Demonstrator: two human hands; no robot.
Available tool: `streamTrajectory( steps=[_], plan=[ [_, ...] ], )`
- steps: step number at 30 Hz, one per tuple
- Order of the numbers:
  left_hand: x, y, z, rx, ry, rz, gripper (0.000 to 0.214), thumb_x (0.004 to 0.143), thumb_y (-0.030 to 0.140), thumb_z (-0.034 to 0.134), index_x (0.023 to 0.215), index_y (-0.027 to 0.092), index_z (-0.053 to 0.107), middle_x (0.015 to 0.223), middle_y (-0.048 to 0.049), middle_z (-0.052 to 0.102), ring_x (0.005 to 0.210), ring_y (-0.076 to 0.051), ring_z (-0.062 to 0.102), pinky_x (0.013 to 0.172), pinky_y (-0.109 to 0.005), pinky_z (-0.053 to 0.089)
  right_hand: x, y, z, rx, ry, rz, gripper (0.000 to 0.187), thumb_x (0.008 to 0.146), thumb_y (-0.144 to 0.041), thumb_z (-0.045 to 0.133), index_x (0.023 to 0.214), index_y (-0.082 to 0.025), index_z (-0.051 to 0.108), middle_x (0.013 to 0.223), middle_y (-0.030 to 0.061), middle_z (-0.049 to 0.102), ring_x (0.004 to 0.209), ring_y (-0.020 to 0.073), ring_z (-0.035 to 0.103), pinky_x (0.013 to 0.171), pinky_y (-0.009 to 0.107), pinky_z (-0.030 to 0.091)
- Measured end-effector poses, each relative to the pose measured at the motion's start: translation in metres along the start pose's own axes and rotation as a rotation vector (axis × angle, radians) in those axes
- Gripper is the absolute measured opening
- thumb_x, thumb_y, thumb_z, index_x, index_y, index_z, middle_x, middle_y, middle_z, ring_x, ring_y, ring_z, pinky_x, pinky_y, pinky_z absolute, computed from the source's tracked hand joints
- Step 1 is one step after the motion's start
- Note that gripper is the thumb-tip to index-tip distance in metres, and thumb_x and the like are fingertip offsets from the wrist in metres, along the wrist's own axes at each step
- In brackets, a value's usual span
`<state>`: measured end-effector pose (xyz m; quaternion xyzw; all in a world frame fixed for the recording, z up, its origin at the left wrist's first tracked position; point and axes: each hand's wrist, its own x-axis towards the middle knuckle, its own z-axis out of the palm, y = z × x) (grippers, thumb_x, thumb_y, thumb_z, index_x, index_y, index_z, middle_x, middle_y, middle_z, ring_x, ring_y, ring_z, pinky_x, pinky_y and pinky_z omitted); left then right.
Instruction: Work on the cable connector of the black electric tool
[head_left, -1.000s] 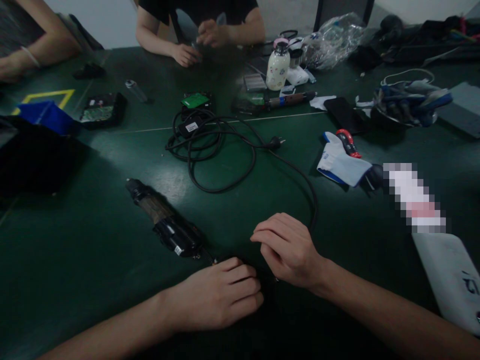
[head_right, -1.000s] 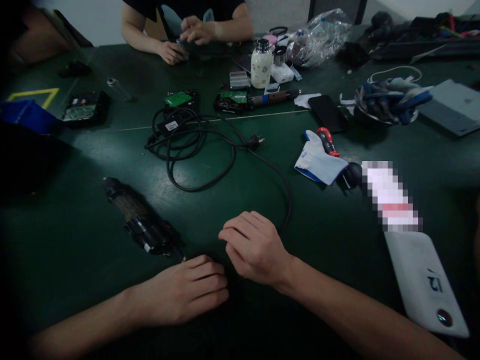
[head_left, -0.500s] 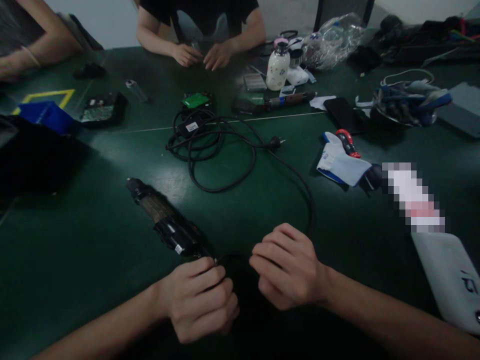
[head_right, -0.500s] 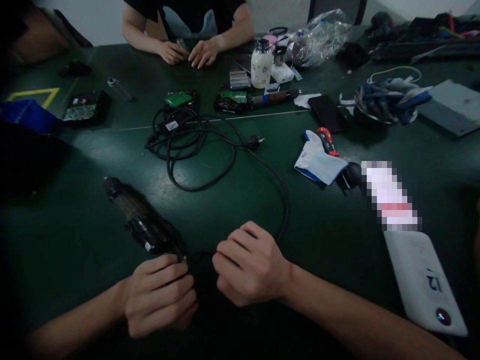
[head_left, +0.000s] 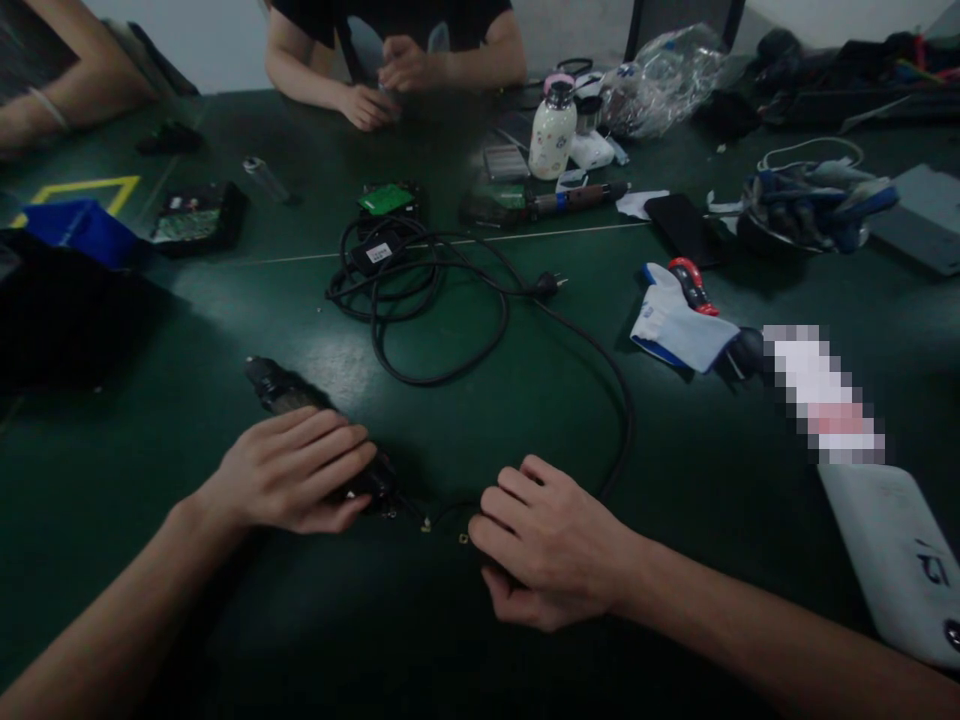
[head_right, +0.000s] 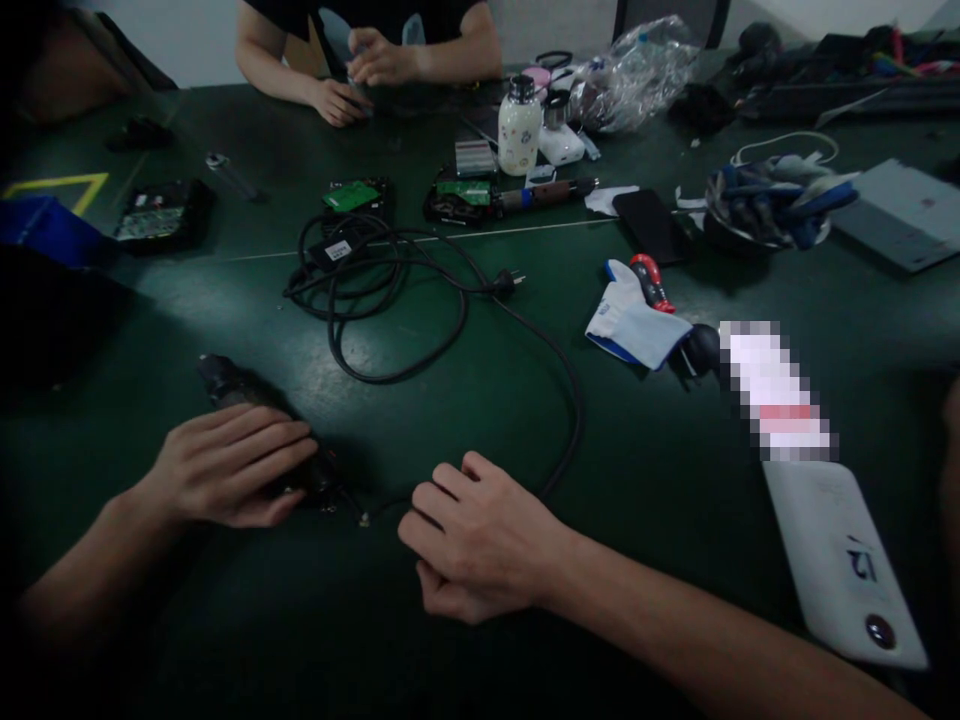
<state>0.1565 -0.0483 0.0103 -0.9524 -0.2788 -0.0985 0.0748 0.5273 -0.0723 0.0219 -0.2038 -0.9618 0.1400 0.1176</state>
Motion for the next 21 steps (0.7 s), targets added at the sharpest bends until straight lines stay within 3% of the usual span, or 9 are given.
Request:
streamTrajectory(
  steps=[4, 6, 9, 13, 16, 18, 21],
  plan=[
    [-0.008, -0.029, 0.006, -0.053, -0.166, -0.262, 0.068, 0.083, 0.081, 0.058, 0.115, 0.022, 0.072, 0.119, -0.0094, 0.074, 0.114, -0.033, 0.066, 0.105, -0.053, 0.050, 0.000, -0.001, 0.000, -0.013, -0.038, 0.062, 0.016, 0.089, -0.034, 0.065, 0.093, -0.019, 0.063, 0.098, 0.0070, 0.064, 0.086, 0.0226, 0.049, 0.075, 0.040, 0.037],
    [-0.007, -0.035, 0.006, -0.102, -0.224, -0.361, 0.076, 0.088, 0.086, 0.040, 0.111, 0.020, 0.070, 0.120, -0.0102, 0.072, 0.116, -0.031, 0.064, 0.112, -0.054, 0.043, 0.000, -0.001, 0.002, -0.035, -0.042, 0.082, 0.014, 0.092, -0.032, 0.064, 0.094, -0.018, 0.063, 0.100, 0.0080, 0.064, 0.087, 0.0226, 0.049, 0.076, 0.040, 0.037],
    [0.004, -0.033, 0.001, -0.084, -0.259, -0.428, 0.071, 0.100, 0.072, 0.019, 0.103, 0.018, 0.066, 0.112, -0.0101, 0.069, 0.109, -0.028, 0.061, 0.109, -0.050, 0.042, -0.002, 0.000, 0.005, -0.074, -0.010, 0.121, 0.013, 0.098, -0.029, 0.061, 0.096, -0.017, 0.065, 0.099, 0.0087, 0.063, 0.087, 0.0226, 0.050, 0.076, 0.040, 0.038],
    [0.027, -0.014, -0.004, 0.086, -0.313, -0.518, 0.049, 0.106, 0.044, 0.022, 0.102, 0.017, 0.062, 0.105, -0.0110, 0.065, 0.099, -0.027, 0.058, 0.101, -0.046, 0.041, -0.002, 0.002, 0.007, -0.084, 0.062, 0.164, 0.013, 0.101, -0.025, 0.059, 0.102, -0.015, 0.067, 0.101, 0.0098, 0.064, 0.089, 0.0231, 0.053, 0.077, 0.040, 0.039],
    [0.042, 0.003, -0.002, 0.142, -0.259, -0.615, 0.040, 0.106, 0.032, 0.026, 0.109, 0.016, 0.063, 0.105, -0.0107, 0.066, 0.096, -0.027, 0.058, 0.097, -0.046, 0.040, -0.002, 0.003, 0.007, -0.067, 0.073, 0.174, 0.013, 0.102, -0.021, 0.059, 0.108, -0.015, 0.068, 0.106, 0.0105, 0.066, 0.092, 0.0232, 0.055, 0.079, 0.039, 0.040],
    [0.049, 0.015, 0.001, 0.074, -0.201, -0.566, 0.040, 0.106, 0.030, 0.028, 0.116, 0.016, 0.064, 0.111, -0.0118, 0.068, 0.099, -0.028, 0.059, 0.094, -0.046, 0.041, -0.001, 0.002, 0.007, -0.063, 0.063, 0.175, 0.014, 0.102, -0.019, 0.058, 0.111, -0.015, 0.068, 0.108, 0.0104, 0.066, 0.093, 0.0233, 0.056, 0.079, 0.039, 0.040],
    [0.058, 0.034, 0.005, 0.029, -0.197, -0.458, 0.037, 0.105, 0.042, 0.040, 0.108, 0.017, 0.067, 0.107, -0.0124, 0.069, 0.095, -0.030, 0.059, 0.086, -0.046, 0.043, -0.001, 0.000, 0.009, -0.078, 0.046, 0.176, 0.015, 0.102, -0.017, 0.057, 0.111, -0.015, 0.068, 0.107, 0.0102, 0.066, 0.092, 0.0236, 0.056, 0.079, 0.040, 0.040]
  ],
)
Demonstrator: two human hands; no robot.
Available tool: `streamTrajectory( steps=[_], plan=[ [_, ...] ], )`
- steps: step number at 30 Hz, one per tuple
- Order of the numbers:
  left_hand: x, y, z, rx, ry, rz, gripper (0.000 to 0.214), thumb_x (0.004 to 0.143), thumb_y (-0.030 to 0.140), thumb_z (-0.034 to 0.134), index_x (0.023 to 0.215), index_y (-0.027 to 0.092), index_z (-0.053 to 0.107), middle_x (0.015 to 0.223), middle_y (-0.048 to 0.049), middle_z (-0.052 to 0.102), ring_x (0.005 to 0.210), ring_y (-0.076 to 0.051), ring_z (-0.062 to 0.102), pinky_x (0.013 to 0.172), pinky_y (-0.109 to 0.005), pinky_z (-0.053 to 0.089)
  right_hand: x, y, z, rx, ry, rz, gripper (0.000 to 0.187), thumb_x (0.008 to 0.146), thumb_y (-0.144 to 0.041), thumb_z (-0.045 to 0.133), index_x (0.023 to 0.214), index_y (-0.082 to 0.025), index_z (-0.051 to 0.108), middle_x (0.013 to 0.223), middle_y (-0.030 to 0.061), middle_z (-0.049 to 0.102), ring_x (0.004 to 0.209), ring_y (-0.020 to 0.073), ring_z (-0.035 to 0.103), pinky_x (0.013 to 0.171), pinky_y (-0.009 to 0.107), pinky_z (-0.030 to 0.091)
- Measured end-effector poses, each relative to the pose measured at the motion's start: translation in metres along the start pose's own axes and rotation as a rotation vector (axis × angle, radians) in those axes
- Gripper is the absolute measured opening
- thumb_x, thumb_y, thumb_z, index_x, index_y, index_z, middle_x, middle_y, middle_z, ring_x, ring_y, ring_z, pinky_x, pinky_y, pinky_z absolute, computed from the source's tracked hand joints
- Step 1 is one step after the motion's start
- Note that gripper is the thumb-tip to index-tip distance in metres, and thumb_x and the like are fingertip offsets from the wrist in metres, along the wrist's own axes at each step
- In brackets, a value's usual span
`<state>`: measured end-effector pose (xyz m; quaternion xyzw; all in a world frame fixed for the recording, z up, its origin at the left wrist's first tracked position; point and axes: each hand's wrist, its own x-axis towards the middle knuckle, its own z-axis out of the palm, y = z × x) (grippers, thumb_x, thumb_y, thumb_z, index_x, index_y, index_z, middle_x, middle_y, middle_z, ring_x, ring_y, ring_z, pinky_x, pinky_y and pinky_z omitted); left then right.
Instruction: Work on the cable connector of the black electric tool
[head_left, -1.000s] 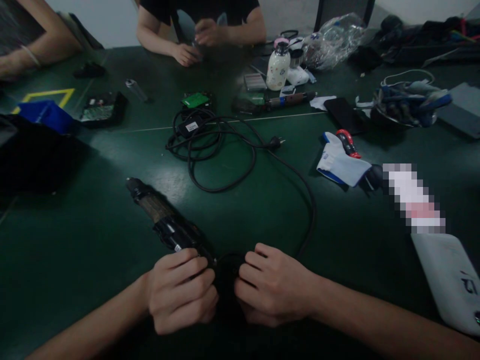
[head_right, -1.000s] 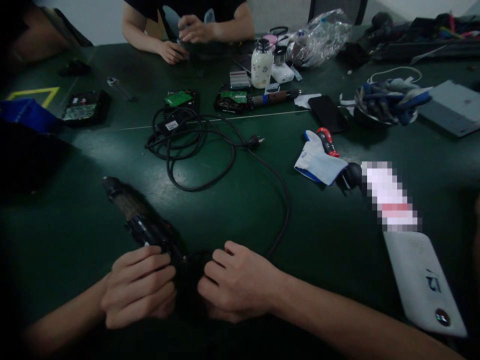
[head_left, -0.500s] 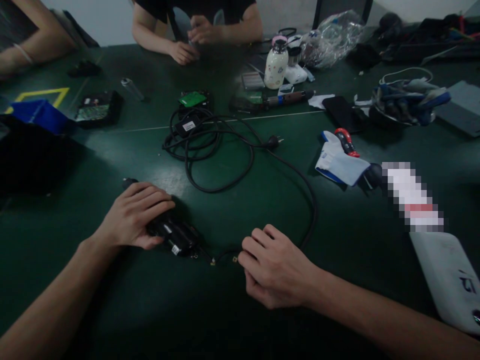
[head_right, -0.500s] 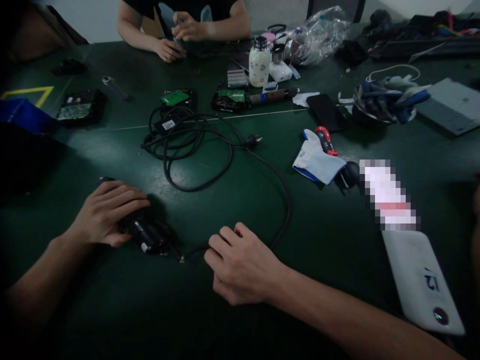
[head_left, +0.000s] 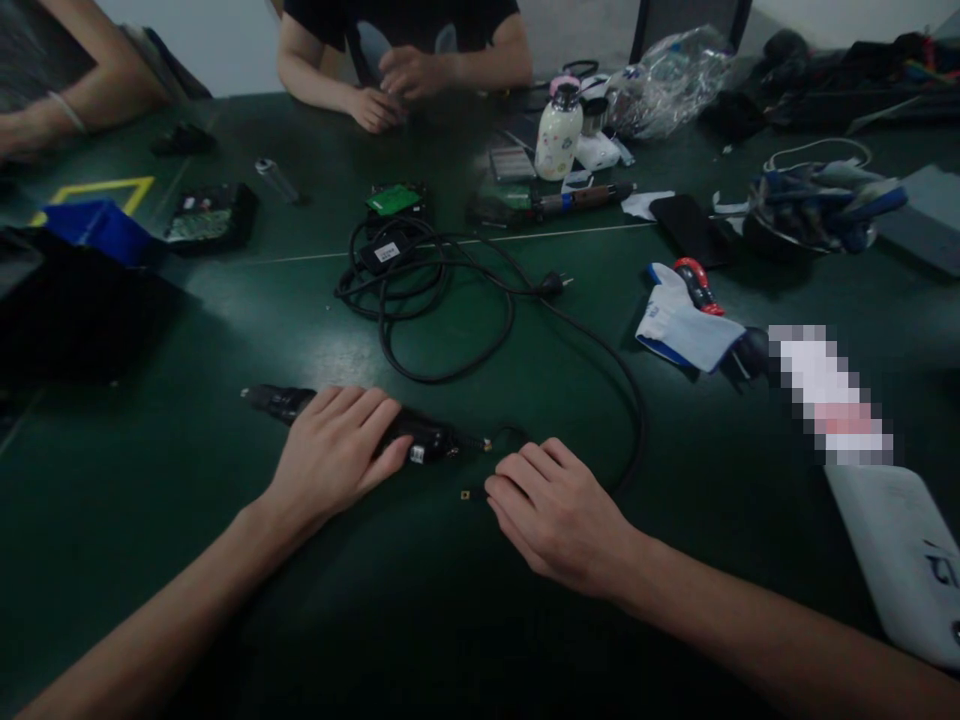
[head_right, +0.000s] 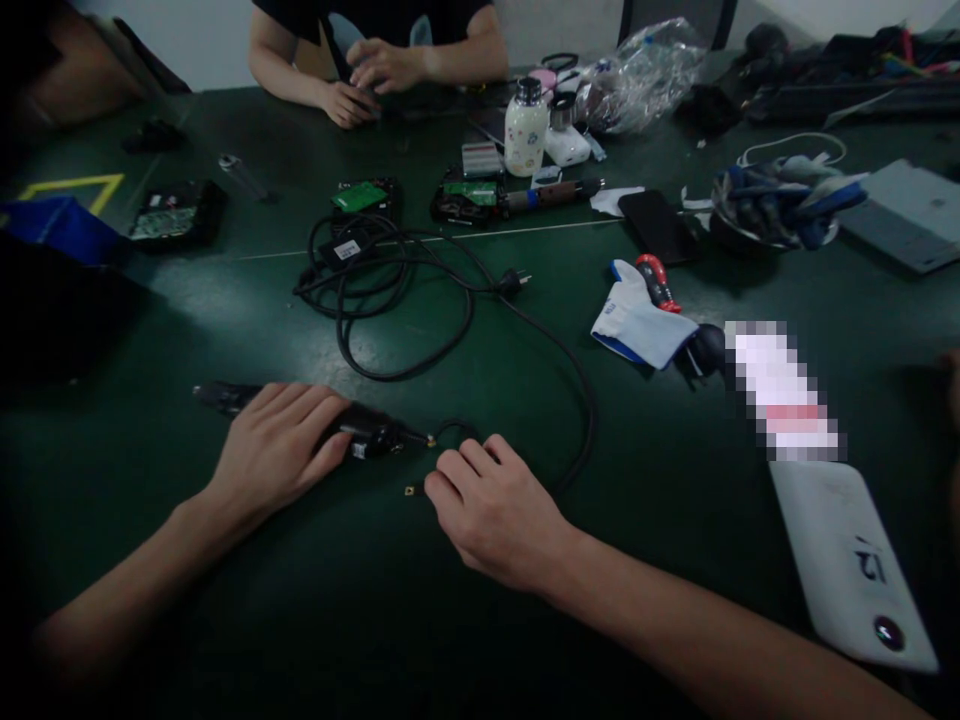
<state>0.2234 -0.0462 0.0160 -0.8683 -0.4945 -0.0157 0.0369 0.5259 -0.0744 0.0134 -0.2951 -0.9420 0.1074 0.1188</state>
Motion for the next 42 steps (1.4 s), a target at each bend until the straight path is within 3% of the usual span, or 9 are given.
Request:
streamTrajectory(
  steps=[4, 9, 13, 16, 26, 30, 35, 38, 42],
  plan=[
    [-0.002, 0.032, -0.002, 0.030, -0.015, 0.023, 0.041, 0.105, 0.051, 0.045, 0.101, 0.018, 0.067, 0.096, -0.0116, 0.067, 0.085, -0.029, 0.059, 0.078, -0.044, 0.043, -0.001, 0.000, 0.003, -0.024, 0.006, -0.001, 0.015, 0.100, -0.015, 0.058, 0.111, -0.014, 0.068, 0.105, 0.0104, 0.067, 0.088, 0.0237, 0.055, 0.076, 0.041, 0.039],
    [-0.006, 0.056, -0.003, 0.086, 0.017, 0.017, 0.058, 0.104, 0.054, 0.049, 0.146, 0.016, 0.055, 0.116, -0.0154, 0.070, 0.088, -0.031, 0.063, 0.076, -0.046, 0.045, -0.002, 0.003, 0.005, -0.012, 0.025, 0.044, 0.019, 0.098, -0.014, 0.059, 0.115, -0.014, 0.069, 0.107, 0.0115, 0.068, 0.091, 0.0255, 0.056, 0.079, 0.043, 0.041],
    [-0.007, 0.060, 0.000, 0.050, 0.120, 0.114, 0.063, 0.101, 0.056, 0.057, 0.151, 0.017, 0.051, 0.143, -0.0172, 0.063, 0.113, -0.036, 0.064, 0.085, -0.047, 0.050, -0.001, 0.003, 0.005, 0.008, 0.023, 0.052, 0.019, 0.098, -0.013, 0.059, 0.115, -0.015, 0.069, 0.109, 0.0121, 0.069, 0.092, 0.0261, 0.056, 0.081, 0.044, 0.041],
    [-0.006, 0.062, 0.002, 0.018, 0.190, 0.203, 0.055, 0.102, 0.041, 0.061, 0.150, 0.017, 0.053, 0.146, -0.0135, 0.063, 0.125, -0.035, 0.061, 0.094, -0.047, 0.051, -0.001, 0.002, 0.006, 0.025, 0.035, 0.059, 0.019, 0.098, -0.012, 0.058, 0.114, -0.015, 0.069, 0.108, 0.0118, 0.069, 0.093, 0.0257, 0.057, 0.083, 0.044, 0.041],
    [0.002, 0.048, 0.006, 0.052, 0.163, 0.105, 0.043, 0.101, 0.041, 0.059, 0.137, 0.017, 0.061, 0.122, -0.0108, 0.072, 0.101, -0.029, 0.066, 0.080, -0.041, 0.055, -0.001, -0.010, -0.007, 0.133, -0.020, 0.083, 0.012, 0.102, -0.018, 0.058, 0.109, -0.016, 0.067, 0.102, 0.0087, 0.070, 0.093, 0.0237, 0.058, 0.090, 0.044, 0.037],
    [0.001, 0.045, 0.007, 0.055, 0.164, 0.087, 0.043, 0.102, 0.042, 0.058, 0.137, 0.018, 0.060, 0.121, -0.0094, 0.071, 0.103, -0.028, 0.066, 0.077, -0.039, 0.056, -0.002, -0.025, -0.027, 0.398, -0.087, 0.209, 0.003, 0.105, -0.021, 0.060, 0.104, -0.021, 0.063, 0.102, 0.0019, 0.070, 0.097, 0.0214, 0.058, 0.093, 0.043, 0.037],
    [0.000, 0.047, 0.008, 0.038, 0.193, 0.069, 0.044, 0.101, 0.044, 0.059, 0.137, 0.019, 0.060, 0.121, -0.0081, 0.070, 0.102, -0.027, 0.066, 0.076, -0.038, 0.057, 0.002, -0.025, -0.054, 0.923, -0.231, 0.352, 0.004, 0.107, -0.023, 0.060, 0.104, -0.023, 0.060, 0.102, -0.0002, 0.066, 0.094, 0.0161, 0.059, 0.084, 0.030, 0.045],
    [0.000, 0.046, 0.008, 0.036, 0.203, 0.091, 0.043, 0.101, 0.042, 0.061, 0.137, 0.018, 0.059, 0.118, -0.0080, 0.070, 0.100, -0.026, 0.066, 0.075, -0.037, 0.056, 0.008, -0.018, -0.052, 1.303, -0.380, 0.373, 0.005, 0.110, -0.025, 0.054, 0.107, -0.022, 0.057, 0.092, -0.0012, 0.066, 0.083, 0.0137, 0.061, 0.074, 0.026, 0.049],
    [-0.001, 0.040, 0.004, 0.017, 0.189, 0.176, 0.049, 0.101, 0.050, 0.061, 0.136, 0.016, 0.059, 0.110, -0.0086, 0.070, 0.094, -0.026, 0.064, 0.072, -0.037, 0.055, 0.010, -0.008, -0.031, 1.570, -0.348, 0.454, 0.015, 0.107, -0.034, 0.058, 0.105, -0.021, 0.051, 0.083, -0.0030, 0.060, 0.067, 0.0112, 0.057, 0.059, 0.022, 0.047]
  ],
)
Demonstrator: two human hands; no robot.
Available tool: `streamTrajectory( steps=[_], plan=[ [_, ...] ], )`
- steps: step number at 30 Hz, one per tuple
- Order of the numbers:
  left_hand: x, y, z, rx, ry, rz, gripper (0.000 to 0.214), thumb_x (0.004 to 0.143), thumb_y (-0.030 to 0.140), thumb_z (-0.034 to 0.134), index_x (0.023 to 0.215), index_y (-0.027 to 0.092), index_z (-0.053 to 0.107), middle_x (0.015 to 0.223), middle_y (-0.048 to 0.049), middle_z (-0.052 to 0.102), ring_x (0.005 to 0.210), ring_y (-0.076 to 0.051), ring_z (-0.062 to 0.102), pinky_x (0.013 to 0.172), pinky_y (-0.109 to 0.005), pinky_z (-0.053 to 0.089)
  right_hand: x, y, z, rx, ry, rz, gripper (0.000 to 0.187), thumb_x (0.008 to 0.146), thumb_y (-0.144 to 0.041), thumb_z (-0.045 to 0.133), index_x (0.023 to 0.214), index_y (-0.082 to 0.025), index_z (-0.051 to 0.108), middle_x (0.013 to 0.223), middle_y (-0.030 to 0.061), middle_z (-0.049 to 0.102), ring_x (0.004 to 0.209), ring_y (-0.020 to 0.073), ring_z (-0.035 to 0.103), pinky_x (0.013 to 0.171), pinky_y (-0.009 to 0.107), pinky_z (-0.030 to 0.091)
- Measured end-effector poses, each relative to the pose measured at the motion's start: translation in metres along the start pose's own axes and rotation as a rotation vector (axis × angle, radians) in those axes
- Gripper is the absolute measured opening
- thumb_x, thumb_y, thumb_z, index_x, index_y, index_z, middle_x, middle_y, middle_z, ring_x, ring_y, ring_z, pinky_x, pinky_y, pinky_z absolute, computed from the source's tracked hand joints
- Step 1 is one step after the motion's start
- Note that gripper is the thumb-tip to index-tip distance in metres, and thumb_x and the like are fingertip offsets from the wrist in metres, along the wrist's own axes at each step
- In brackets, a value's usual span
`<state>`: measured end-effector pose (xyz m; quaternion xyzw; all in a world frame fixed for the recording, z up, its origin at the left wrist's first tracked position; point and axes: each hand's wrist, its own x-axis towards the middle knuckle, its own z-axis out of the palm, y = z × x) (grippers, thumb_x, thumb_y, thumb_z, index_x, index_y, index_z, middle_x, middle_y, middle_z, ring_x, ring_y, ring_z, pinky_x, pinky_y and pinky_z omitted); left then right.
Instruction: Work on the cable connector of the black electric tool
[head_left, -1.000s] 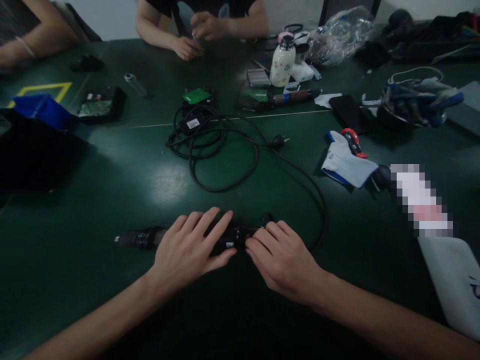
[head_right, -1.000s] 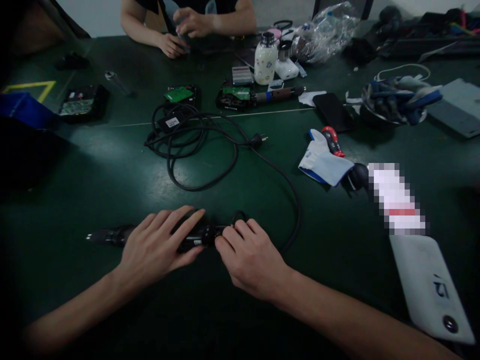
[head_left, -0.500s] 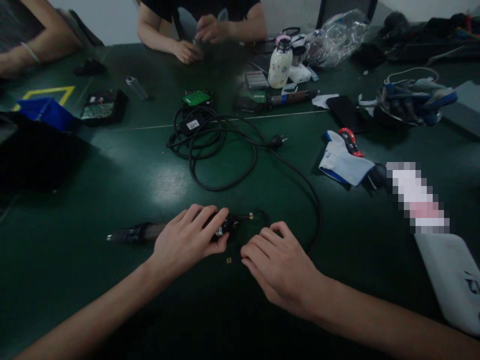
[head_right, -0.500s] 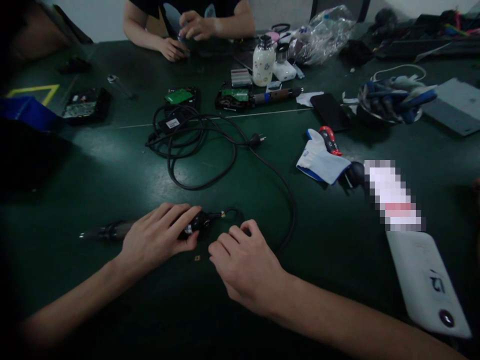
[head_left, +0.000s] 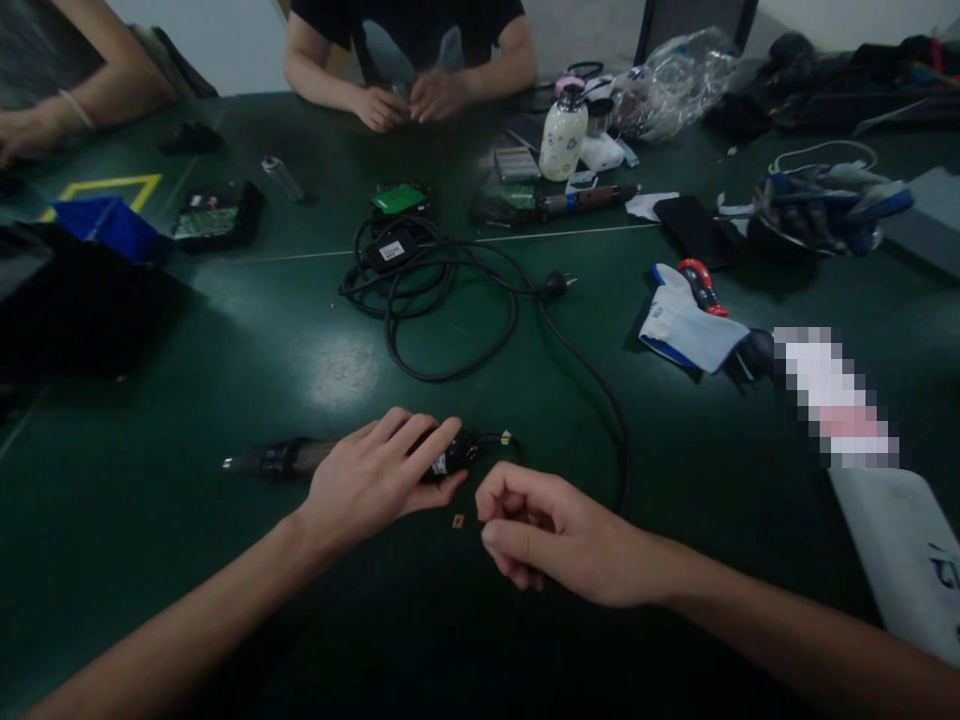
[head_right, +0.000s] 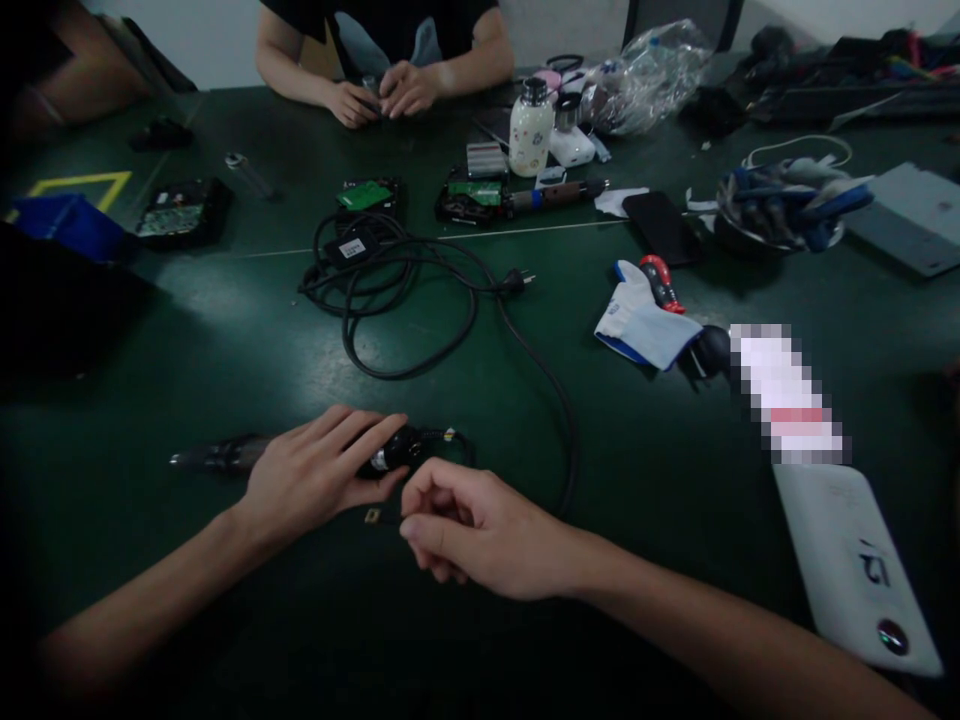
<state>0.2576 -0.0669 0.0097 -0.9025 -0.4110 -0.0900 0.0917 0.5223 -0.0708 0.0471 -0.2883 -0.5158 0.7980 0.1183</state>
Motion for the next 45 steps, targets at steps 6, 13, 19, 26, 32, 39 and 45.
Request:
streamTrajectory(
  steps=[6, 13, 19, 26, 32, 39, 45],
  plan=[
    [-0.002, -0.004, -0.003, -0.012, -0.016, 0.073, 0.045, 0.102, 0.052, 0.062, 0.131, 0.018, 0.061, 0.104, -0.0071, 0.069, 0.085, -0.022, 0.063, 0.066, -0.034, 0.053, 0.005, 0.020, -0.014, -0.813, 0.384, -0.240, 0.005, 0.106, -0.022, 0.054, 0.105, -0.019, 0.058, 0.082, -0.0002, 0.063, 0.065, 0.0127, 0.057, 0.060, 0.026, 0.040],
    [-0.002, 0.005, -0.007, 0.024, -0.041, 0.055, 0.044, 0.102, 0.049, 0.063, 0.133, 0.018, 0.062, 0.101, -0.0070, 0.070, 0.084, -0.022, 0.063, 0.067, -0.035, 0.052, 0.008, 0.028, -0.024, -1.236, 0.456, -0.355, 0.009, 0.104, -0.021, 0.054, 0.107, -0.016, 0.061, 0.092, 0.0048, 0.072, 0.070, 0.0150, 0.065, 0.059, 0.029, 0.039],
    [-0.001, 0.017, -0.006, 0.031, 0.018, 0.018, 0.050, 0.100, 0.039, 0.067, 0.143, 0.014, 0.059, 0.124, -0.0122, 0.072, 0.110, -0.030, 0.067, 0.092, -0.045, 0.053, 0.009, 0.033, -0.019, -1.159, 0.541, -0.345, 0.003, 0.099, -0.020, 0.063, 0.098, -0.018, 0.065, 0.081, 0.0008, 0.072, 0.062, 0.0131, 0.062, 0.057, 0.027, 0.039],
    [-0.002, 0.014, -0.001, -0.057, 0.104, 0.069, 0.045, 0.097, 0.033, 0.073, 0.137, 0.015, 0.064, 0.127, -0.0096, 0.073, 0.108, -0.027, 0.069, 0.086, -0.040, 0.055, 0.008, 0.034, -0.015, -0.999, 0.566, -0.268, 0.005, 0.100, -0.019, 0.066, 0.101, -0.019, 0.072, 0.093, 0.0035, 0.078, 0.072, 0.0154, 0.071, 0.064, 0.026, 0.047],
    [0.001, 0.018, -0.003, -0.057, 0.129, 0.052, 0.042, 0.097, 0.033, 0.073, 0.134, 0.015, 0.065, 0.125, -0.0088, 0.074, 0.107, -0.026, 0.070, 0.088, -0.042, 0.056, 0.009, 0.033, -0.015, -0.926, 0.578, -0.284, 0.010, 0.101, -0.024, 0.068, 0.107, -0.020, 0.075, 0.100, 0.0037, 0.082, 0.079, 0.0176, 0.075, 0.070, 0.028, 0.050],
    [-0.006, 0.024, 0.000, -0.076, 0.117, 0.052, 0.034, 0.097, 0.022, 0.072, 0.131, 0.022, 0.068, 0.140, -0.0065, 0.069, 0.119, -0.028, 0.068, 0.095, -0.043, 0.055, 0.010, 0.033, -0.017, -0.947, 0.550, -0.235, 0.009, 0.103, -0.030, 0.068, 0.103, -0.021, 0.070, 0.092, -0.0001, 0.081, 0.069, 0.0148, 0.072, 0.066, 0.027, 0.043],
    [-0.005, 0.027, 0.000, -0.161, 0.148, 0.066, 0.032, 0.097, 0.012, 0.068, 0.128, 0.020, 0.069, 0.138, -0.0057, 0.070, 0.123, -0.028, 0.066, 0.103, -0.047, 0.052, 0.011, 0.035, -0.016, -0.958, 0.565, -0.245, 0.008, 0.101, -0.031, 0.070, 0.103, -0.022, 0.070, 0.090, -0.0023, 0.080, 0.067, 0.0133, 0.071, 0.065, 0.027, 0.041]
  ],
)
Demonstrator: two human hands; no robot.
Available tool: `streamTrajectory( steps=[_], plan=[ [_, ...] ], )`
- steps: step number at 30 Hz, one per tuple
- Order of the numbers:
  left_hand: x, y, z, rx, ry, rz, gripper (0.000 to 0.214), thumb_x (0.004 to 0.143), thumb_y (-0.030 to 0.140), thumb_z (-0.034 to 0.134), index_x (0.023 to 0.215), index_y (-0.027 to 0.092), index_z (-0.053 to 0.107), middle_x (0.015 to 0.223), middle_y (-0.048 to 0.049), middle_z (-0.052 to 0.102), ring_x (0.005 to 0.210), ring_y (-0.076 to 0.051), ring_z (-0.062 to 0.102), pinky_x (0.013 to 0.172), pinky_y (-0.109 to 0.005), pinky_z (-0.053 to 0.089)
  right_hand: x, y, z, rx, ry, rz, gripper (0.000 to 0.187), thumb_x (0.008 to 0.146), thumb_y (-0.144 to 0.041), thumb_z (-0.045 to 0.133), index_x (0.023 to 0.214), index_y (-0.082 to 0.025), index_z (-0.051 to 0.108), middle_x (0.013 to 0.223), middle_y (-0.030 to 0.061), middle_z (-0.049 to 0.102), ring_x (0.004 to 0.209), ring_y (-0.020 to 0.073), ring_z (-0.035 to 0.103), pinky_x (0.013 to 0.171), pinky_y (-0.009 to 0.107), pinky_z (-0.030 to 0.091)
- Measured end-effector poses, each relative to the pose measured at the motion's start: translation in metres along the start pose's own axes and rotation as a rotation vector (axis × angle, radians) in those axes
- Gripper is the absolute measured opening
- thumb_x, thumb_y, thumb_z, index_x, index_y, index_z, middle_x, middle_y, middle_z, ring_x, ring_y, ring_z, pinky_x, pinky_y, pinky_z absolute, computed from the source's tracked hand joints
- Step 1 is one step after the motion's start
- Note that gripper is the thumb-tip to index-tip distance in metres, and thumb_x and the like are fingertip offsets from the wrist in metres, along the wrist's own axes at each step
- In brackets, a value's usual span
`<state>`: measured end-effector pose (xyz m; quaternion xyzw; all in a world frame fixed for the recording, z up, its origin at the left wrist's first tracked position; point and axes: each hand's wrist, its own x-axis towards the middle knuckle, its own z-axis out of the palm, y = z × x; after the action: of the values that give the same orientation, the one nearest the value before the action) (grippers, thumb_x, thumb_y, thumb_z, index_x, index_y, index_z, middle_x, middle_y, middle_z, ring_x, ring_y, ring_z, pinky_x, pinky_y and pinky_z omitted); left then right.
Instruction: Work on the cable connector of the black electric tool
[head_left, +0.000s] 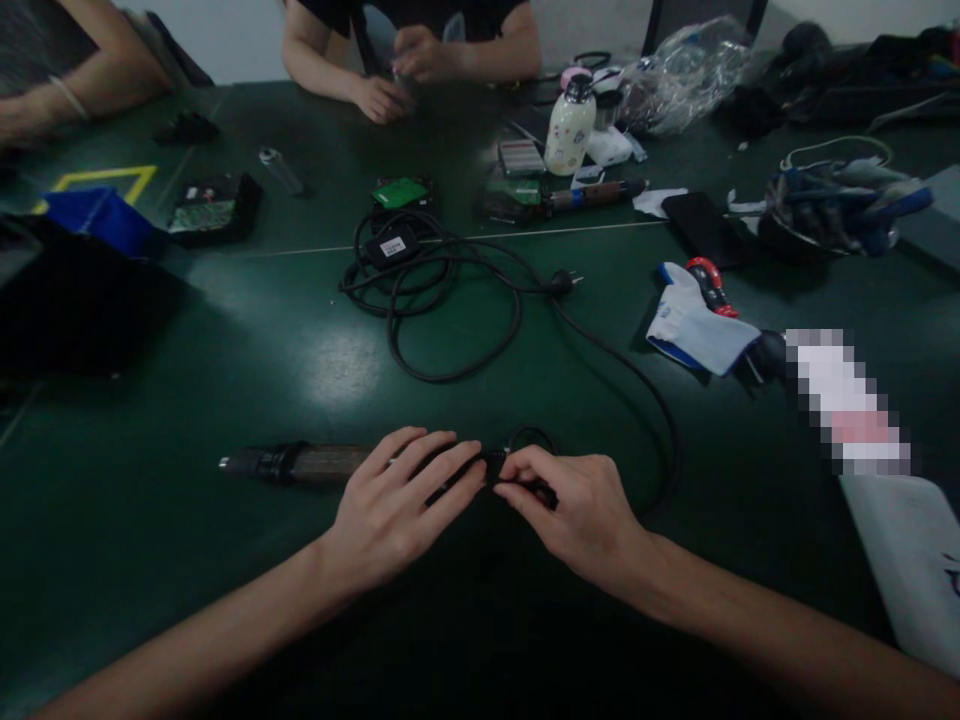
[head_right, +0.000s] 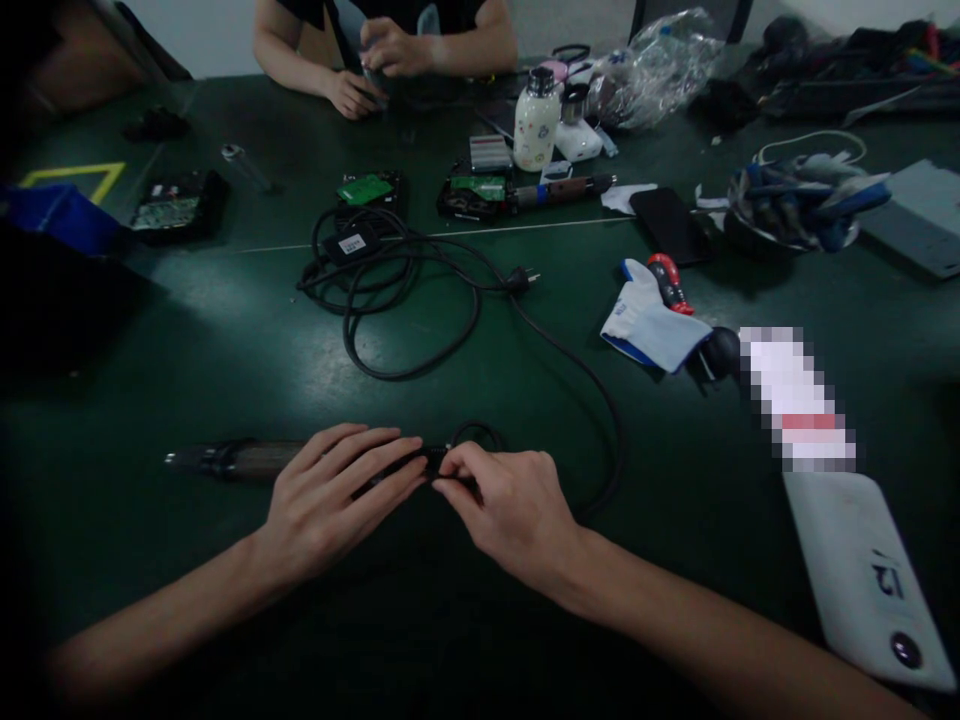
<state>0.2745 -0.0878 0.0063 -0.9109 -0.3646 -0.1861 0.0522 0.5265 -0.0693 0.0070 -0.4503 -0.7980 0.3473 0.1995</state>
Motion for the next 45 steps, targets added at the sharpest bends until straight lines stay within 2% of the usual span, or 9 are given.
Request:
streamTrajectory(
  steps=[6, 11, 17, 21, 25, 29, 38, 45],
  plan=[
    [0.004, 0.000, 0.001, -0.021, -0.005, -0.024, 0.029, 0.099, 0.016, 0.068, 0.127, 0.022, 0.070, 0.131, -0.0045, 0.073, 0.118, -0.025, 0.067, 0.090, -0.041, 0.053, 0.003, -0.002, -0.002, -0.018, -0.016, -0.003, 0.011, 0.100, -0.032, 0.072, 0.097, -0.022, 0.071, 0.087, -0.0020, 0.080, 0.066, 0.0140, 0.071, 0.063, 0.027, 0.040],
    [0.003, -0.003, 0.003, -0.009, -0.011, -0.023, 0.029, 0.099, 0.018, 0.067, 0.127, 0.024, 0.070, 0.130, -0.0042, 0.073, 0.115, -0.023, 0.067, 0.083, -0.039, 0.050, 0.006, -0.003, -0.001, -0.126, -0.044, -0.055, 0.019, 0.105, -0.035, 0.065, 0.095, -0.022, 0.073, 0.088, 0.0017, 0.081, 0.070, 0.0170, 0.072, 0.064, 0.030, 0.039],
    [0.005, -0.003, 0.002, -0.028, 0.007, -0.034, 0.027, 0.099, 0.020, 0.068, 0.125, 0.024, 0.070, 0.129, -0.0039, 0.074, 0.113, -0.023, 0.067, 0.084, -0.039, 0.049, 0.004, -0.009, -0.003, -0.152, -0.078, -0.069, 0.019, 0.105, -0.034, 0.060, 0.105, -0.021, 0.074, 0.090, 0.0031, 0.080, 0.072, 0.0170, 0.070, 0.064, 0.030, 0.039],
    [0.009, -0.002, 0.000, -0.035, 0.018, -0.033, 0.025, 0.098, 0.021, 0.070, 0.123, 0.022, 0.070, 0.125, -0.0036, 0.075, 0.111, -0.023, 0.068, 0.088, -0.039, 0.051, 0.007, -0.007, -0.008, -0.136, -0.083, -0.082, 0.018, 0.105, -0.032, 0.059, 0.103, -0.021, 0.073, 0.089, 0.0024, 0.078, 0.070, 0.0156, 0.068, 0.064, 0.029, 0.039],
    [0.011, -0.001, 0.002, -0.046, 0.027, -0.029, 0.025, 0.097, 0.024, 0.072, 0.122, 0.020, 0.070, 0.121, -0.0043, 0.075, 0.112, -0.022, 0.069, 0.092, -0.038, 0.055, 0.013, -0.001, -0.016, -0.118, -0.143, -0.159, 0.017, 0.105, -0.029, 0.059, 0.100, -0.020, 0.073, 0.090, 0.0029, 0.077, 0.069, 0.0147, 0.066, 0.064, 0.027, 0.041],
    [0.011, 0.000, 0.004, -0.053, 0.034, -0.037, 0.028, 0.095, 0.025, 0.073, 0.122, 0.019, 0.069, 0.120, -0.0047, 0.075, 0.112, -0.023, 0.069, 0.093, -0.037, 0.056, 0.015, 0.004, -0.018, -0.123, -0.133, -0.220, 0.016, 0.105, -0.028, 0.060, 0.102, -0.020, 0.073, 0.094, 0.0036, 0.078, 0.072, 0.0154, 0.067, 0.065, 0.027, 0.041],
    [0.011, -0.002, 0.002, -0.065, 0.026, -0.032, 0.025, 0.096, 0.023, 0.074, 0.120, 0.018, 0.067, 0.122, -0.0041, 0.075, 0.112, -0.023, 0.069, 0.092, -0.037, 0.054, 0.016, 0.009, -0.018, -0.137, -0.154, -0.211, 0.017, 0.105, -0.029, 0.059, 0.097, -0.019, 0.071, 0.086, 0.0019, 0.075, 0.063, 0.0132, 0.061, 0.060, 0.027, 0.036],
    [0.010, 0.000, 0.003, -0.060, 0.031, -0.054, 0.026, 0.096, 0.024, 0.074, 0.121, 0.019, 0.067, 0.123, -0.0044, 0.075, 0.114, -0.023, 0.069, 0.095, -0.038, 0.053, 0.016, 0.008, -0.018, -0.109, -0.148, -0.206, 0.016, 0.105, -0.028, 0.059, 0.101, -0.018, 0.071, 0.086, 0.0017, 0.074, 0.067, 0.0138, 0.063, 0.063, 0.027, 0.039]
  ],
)
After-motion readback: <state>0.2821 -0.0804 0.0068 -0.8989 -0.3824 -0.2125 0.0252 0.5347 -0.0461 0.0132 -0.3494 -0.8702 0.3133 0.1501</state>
